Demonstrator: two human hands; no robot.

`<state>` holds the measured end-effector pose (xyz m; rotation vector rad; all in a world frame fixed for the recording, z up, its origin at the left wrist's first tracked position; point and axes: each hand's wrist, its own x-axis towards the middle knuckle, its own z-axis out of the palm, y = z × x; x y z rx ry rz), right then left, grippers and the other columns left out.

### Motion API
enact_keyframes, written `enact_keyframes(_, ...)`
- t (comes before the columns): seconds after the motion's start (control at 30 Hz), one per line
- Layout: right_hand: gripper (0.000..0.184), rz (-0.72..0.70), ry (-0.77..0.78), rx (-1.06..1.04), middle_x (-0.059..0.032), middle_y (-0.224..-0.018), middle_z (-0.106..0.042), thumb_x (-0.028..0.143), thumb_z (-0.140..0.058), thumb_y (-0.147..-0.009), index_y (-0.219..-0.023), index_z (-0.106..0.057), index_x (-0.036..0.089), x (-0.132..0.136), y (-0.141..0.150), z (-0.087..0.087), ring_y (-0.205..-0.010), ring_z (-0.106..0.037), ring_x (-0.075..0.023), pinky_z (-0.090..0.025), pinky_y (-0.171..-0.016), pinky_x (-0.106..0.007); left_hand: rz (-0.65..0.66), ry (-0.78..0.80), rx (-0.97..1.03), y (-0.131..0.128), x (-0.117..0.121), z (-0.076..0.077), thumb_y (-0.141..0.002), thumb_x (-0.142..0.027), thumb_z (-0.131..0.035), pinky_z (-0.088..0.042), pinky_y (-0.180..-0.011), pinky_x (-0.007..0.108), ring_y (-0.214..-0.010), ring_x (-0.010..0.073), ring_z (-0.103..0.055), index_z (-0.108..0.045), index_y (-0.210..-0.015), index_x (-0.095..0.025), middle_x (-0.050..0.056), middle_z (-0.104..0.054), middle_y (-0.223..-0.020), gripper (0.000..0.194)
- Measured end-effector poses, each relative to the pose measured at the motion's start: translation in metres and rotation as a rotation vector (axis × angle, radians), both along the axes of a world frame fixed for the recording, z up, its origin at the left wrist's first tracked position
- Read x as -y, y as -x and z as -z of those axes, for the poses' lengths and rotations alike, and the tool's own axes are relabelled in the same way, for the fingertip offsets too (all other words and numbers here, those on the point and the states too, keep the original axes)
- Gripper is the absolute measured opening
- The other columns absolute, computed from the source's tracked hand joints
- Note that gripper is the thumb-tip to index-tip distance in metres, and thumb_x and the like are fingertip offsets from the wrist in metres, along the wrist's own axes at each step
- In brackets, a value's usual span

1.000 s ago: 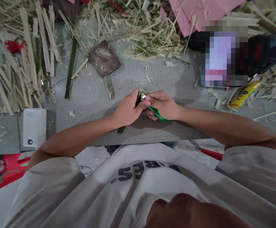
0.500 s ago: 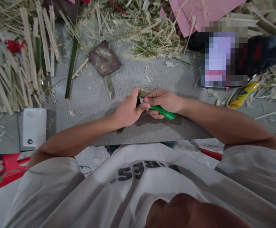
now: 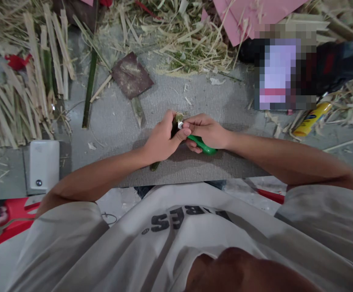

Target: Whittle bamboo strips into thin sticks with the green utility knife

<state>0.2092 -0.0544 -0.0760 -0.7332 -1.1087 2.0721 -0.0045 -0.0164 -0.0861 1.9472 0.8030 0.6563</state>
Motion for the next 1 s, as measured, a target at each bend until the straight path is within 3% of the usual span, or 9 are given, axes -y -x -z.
enact_keyframes(0.1,0.056,-0.157,0.057,-0.058,0.0035,-0.062,-0.057,0.062,-0.081,-0.109,-0.086,-0.057,0.018,-0.012,-0.011,-0.001,-0.043,-0.058,-0.0120,-0.047,-0.039,-0.022,0.007,0.012,0.004,0.000,-0.001,0.001,-0.106,-0.088,-0.055,-0.041,-0.062,0.035,-0.070,0.0181,-0.059,-0.043,-0.109,-0.027,-0.001,-0.058,-0.083,0.062)
enact_keyframes(0.2,0.052,-0.244,0.096,-0.076,0.0032,-0.062,-0.058,0.059,-0.081,-0.110,-0.089,-0.060,0.017,-0.017,-0.018,-0.001,-0.043,-0.059,-0.0128,-0.047,-0.039,-0.022,0.023,0.027,0.024,0.000,-0.002,0.002,-0.104,-0.088,-0.060,-0.038,-0.060,0.035,-0.066,0.0163,-0.054,-0.043,-0.109,-0.027,-0.004,-0.052,-0.079,0.063)
enact_keyframes(0.27,0.053,-0.166,0.049,-0.058,0.0030,-0.062,-0.059,0.061,-0.081,-0.110,-0.088,-0.060,0.017,-0.015,-0.015,0.000,-0.044,-0.059,-0.0126,-0.049,-0.040,-0.022,0.017,0.038,0.045,-0.001,-0.002,0.002,-0.105,-0.087,-0.060,-0.036,-0.060,0.034,-0.064,0.0157,-0.053,-0.042,-0.109,-0.027,-0.004,-0.052,-0.078,0.062)
enact_keyframes(0.4,0.058,0.154,-0.085,0.042,0.0029,-0.063,-0.059,0.068,-0.079,-0.109,-0.085,-0.059,0.019,-0.001,-0.001,0.002,-0.047,-0.059,-0.0119,-0.050,-0.041,-0.022,-0.039,0.040,0.066,-0.001,0.000,-0.001,-0.106,-0.086,-0.060,-0.040,-0.061,0.035,-0.068,0.0167,-0.060,-0.043,-0.110,-0.027,-0.002,-0.058,-0.082,0.061)
enact_keyframes(0.5,0.061,0.261,-0.152,0.109,0.0033,-0.065,-0.060,0.072,-0.076,-0.109,-0.085,-0.057,0.020,0.006,0.005,0.003,-0.047,-0.058,-0.0103,-0.051,-0.043,-0.021,-0.058,0.074,0.101,-0.001,0.002,-0.001,-0.109,-0.083,-0.057,-0.041,-0.058,0.035,-0.062,0.0153,-0.058,-0.046,-0.109,-0.028,-0.005,-0.055,-0.076,0.056)
enact_keyframes(0.67,0.062,0.284,-0.198,0.180,0.0038,-0.065,-0.060,0.078,-0.075,-0.107,-0.092,-0.059,0.020,0.007,0.005,0.004,-0.048,-0.058,-0.0103,-0.051,-0.044,-0.021,-0.056,0.253,0.195,-0.003,0.004,-0.001,-0.113,-0.076,-0.056,-0.042,-0.051,0.031,-0.050,0.0125,-0.054,-0.048,-0.099,-0.028,-0.009,-0.054,-0.060,0.051)
enact_keyframes(0.83,0.060,0.277,-0.251,0.168,0.0041,-0.067,-0.062,0.075,-0.078,-0.106,-0.093,-0.059,0.020,0.006,0.005,0.006,-0.049,-0.058,-0.0089,-0.050,-0.044,-0.020,-0.075,0.190,0.188,-0.005,0.003,-0.010,-0.116,-0.072,-0.053,-0.043,-0.053,0.032,-0.051,0.0122,-0.057,-0.054,-0.078,-0.024,-0.003,-0.059,-0.059,0.061)
enact_keyframes(1.0,0.059,0.280,-0.208,0.103,0.0052,-0.066,-0.061,0.067,-0.086,-0.104,-0.088,-0.054,0.021,0.004,0.005,0.003,-0.049,-0.059,-0.0091,-0.050,-0.044,-0.019,-0.061,0.130,0.151,-0.005,0.002,-0.011,-0.118,-0.070,-0.049,-0.041,-0.055,0.034,-0.055,0.0139,-0.056,-0.057,-0.075,-0.024,0.000,-0.060,-0.060,0.063)
